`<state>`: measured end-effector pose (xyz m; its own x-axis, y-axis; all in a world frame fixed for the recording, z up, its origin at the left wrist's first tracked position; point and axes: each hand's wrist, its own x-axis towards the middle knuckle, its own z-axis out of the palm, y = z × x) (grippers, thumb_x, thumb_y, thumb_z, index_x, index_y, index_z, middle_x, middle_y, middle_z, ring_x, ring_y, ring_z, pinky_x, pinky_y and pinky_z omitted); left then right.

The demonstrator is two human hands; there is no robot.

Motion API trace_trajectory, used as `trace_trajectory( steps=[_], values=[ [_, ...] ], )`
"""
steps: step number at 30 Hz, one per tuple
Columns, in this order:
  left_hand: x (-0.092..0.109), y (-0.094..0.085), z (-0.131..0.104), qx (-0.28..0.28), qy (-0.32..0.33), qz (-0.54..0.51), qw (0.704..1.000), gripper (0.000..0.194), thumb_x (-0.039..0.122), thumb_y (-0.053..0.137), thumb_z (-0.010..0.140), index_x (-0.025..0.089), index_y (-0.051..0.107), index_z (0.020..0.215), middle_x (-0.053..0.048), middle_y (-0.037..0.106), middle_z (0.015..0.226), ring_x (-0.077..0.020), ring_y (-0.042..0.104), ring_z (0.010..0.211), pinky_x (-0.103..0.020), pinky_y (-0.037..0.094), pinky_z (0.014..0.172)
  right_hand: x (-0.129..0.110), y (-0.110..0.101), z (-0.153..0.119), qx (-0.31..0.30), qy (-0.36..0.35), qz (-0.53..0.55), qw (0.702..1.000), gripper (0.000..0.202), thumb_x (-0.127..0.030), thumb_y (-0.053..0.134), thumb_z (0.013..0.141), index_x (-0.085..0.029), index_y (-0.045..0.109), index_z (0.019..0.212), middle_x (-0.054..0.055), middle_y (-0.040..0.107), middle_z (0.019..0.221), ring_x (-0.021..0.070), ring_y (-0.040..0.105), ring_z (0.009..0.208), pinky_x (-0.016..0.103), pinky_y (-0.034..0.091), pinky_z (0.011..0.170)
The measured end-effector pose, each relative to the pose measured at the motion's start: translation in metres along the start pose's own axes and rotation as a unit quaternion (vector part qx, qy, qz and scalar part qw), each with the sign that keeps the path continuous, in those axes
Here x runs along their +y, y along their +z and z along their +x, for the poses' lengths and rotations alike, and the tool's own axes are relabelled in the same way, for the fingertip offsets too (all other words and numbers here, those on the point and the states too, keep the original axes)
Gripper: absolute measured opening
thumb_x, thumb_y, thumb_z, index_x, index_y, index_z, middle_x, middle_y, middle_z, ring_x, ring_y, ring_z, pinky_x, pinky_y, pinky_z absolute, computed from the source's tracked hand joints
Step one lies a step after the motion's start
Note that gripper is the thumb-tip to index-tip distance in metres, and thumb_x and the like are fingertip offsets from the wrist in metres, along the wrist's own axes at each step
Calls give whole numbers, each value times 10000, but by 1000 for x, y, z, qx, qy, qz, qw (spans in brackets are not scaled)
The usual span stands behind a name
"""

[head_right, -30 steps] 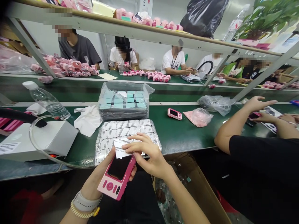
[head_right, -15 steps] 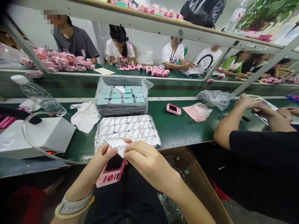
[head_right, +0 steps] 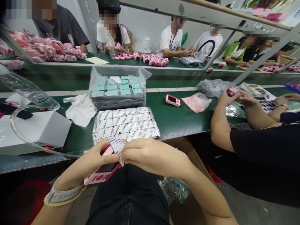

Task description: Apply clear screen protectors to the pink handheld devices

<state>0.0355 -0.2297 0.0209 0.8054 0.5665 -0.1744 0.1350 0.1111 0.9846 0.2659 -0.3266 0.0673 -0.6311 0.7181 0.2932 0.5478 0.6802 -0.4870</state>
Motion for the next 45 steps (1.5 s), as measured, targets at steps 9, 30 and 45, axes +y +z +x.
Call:
trace_trajectory(
  steps=[9,30,45],
  values=[
    [-23,-11,-4,-18,-25,-23,999,485,632,945,756,226,826,991,-16,733,925,-205,632,845,-284,487,762,21,8,-5,111,122,307,937,41,-242,752,1048,-203,749,1035,63,817,1069,199,792,1002,336,669,905],
    [-38,22,23,91,110,17,990,394,557,912,853,295,819,1132,-59,800,1273,-274,755,1198,-318,577,989,62,131,-196,554,496,176,645,294,-536,781,853,-268,668,895,95,832,1000,329,814,1068,579,630,1113],
    [-19,70,34,61,206,199,956,429,267,919,879,356,755,1266,2,782,1336,-225,736,1278,-319,551,1111,-4,71,-86,471,182,100,857,198,-104,787,1001,-228,837,1148,83,858,1164,214,825,1089,361,692,1012]
  ],
)
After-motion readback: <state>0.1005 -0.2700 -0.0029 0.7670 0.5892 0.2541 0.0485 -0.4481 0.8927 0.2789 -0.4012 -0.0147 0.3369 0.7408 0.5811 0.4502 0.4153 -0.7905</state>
